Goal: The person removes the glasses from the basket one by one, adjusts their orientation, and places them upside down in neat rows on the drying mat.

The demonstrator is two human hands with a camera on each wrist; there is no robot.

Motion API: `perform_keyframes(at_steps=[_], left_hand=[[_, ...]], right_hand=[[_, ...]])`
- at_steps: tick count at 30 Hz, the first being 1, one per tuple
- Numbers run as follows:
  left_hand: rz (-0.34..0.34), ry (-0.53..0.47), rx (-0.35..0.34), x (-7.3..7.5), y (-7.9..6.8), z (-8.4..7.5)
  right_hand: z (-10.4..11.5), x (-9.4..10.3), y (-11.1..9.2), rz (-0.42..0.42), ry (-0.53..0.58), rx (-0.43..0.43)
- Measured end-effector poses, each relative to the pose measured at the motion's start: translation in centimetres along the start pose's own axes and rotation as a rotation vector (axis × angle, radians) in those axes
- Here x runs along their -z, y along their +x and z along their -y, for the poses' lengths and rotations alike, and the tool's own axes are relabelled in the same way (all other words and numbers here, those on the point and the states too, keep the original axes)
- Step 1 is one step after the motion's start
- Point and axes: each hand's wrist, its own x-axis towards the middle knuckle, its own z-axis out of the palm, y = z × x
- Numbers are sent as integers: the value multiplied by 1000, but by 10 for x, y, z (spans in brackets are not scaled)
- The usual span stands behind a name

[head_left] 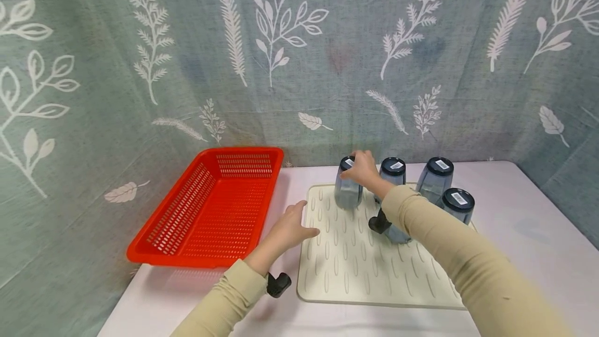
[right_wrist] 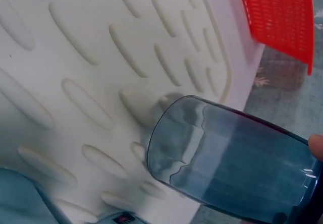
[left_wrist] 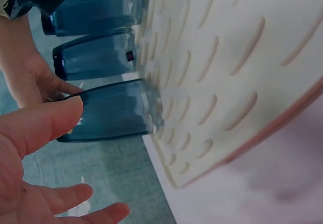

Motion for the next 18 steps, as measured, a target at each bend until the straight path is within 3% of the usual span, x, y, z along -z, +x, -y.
perform_keyframes(at_steps=[8, 18], left_hand=[[-62, 74, -41, 0, 5, 0], [-103, 161, -99, 6, 11, -2]], right_hand=[[-3, -6, 0, 11, -65, 24], [6, -1, -3, 80, -216, -17]])
